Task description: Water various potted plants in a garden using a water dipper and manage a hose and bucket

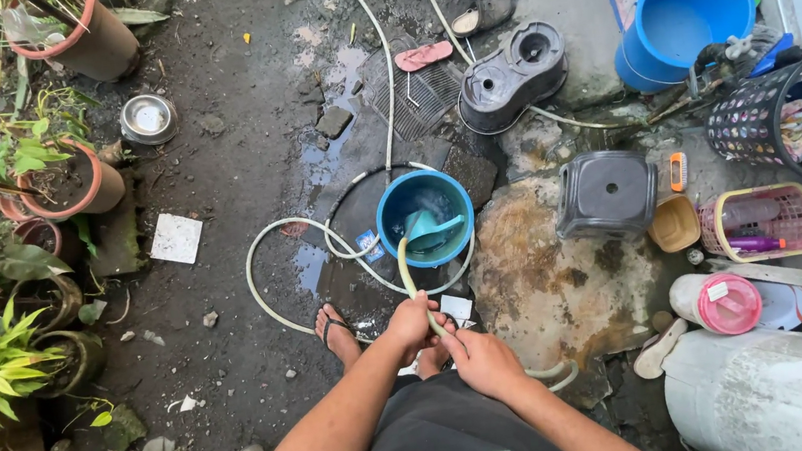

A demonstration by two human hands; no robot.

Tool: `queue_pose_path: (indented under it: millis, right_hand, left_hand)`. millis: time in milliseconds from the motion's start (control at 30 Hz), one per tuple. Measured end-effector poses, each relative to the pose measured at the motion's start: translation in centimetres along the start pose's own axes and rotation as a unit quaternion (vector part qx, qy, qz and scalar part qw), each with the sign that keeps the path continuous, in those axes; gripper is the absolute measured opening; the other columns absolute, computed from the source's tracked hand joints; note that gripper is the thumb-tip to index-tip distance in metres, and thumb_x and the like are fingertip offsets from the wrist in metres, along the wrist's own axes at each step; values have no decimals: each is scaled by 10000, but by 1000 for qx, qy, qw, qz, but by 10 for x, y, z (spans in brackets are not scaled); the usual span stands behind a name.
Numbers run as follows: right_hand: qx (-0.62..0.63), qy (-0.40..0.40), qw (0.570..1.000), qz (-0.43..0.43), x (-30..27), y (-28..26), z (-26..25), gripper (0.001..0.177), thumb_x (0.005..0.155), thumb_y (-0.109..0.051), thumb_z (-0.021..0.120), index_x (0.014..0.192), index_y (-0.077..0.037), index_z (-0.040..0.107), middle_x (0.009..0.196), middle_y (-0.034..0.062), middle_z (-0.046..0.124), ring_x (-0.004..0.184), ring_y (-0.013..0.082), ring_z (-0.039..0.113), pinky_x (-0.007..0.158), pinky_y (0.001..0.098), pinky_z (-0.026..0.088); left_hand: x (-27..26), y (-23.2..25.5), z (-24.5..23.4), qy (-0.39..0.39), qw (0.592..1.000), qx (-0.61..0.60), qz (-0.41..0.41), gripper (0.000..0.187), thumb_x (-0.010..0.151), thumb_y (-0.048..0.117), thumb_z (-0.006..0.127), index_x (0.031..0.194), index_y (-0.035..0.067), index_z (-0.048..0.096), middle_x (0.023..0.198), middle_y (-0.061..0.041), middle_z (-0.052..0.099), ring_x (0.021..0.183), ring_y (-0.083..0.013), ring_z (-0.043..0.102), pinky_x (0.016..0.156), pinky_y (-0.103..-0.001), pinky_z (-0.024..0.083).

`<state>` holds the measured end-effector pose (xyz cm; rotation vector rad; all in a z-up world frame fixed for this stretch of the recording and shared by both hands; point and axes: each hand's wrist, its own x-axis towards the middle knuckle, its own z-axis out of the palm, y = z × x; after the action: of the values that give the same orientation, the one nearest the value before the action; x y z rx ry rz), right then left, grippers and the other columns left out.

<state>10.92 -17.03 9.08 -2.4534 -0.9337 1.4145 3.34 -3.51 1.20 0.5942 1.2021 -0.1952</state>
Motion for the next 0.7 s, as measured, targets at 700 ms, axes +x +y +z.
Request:
queue_pose_path:
  millis: [700]
  right_hand:
    - [3, -8, 1000, 9, -6, -2, -4, 500, 1005, -547, 381, 1119, -185, 707, 1098, 129, 748, 1021, 380, 682, 786, 515, 503]
  left_hand:
    - [-6, -2, 3, 2, 1000, 1, -2, 397, 1131, 399, 286, 1091, 65, 498, 713, -92, 627, 643, -249, 674, 466, -311, 400]
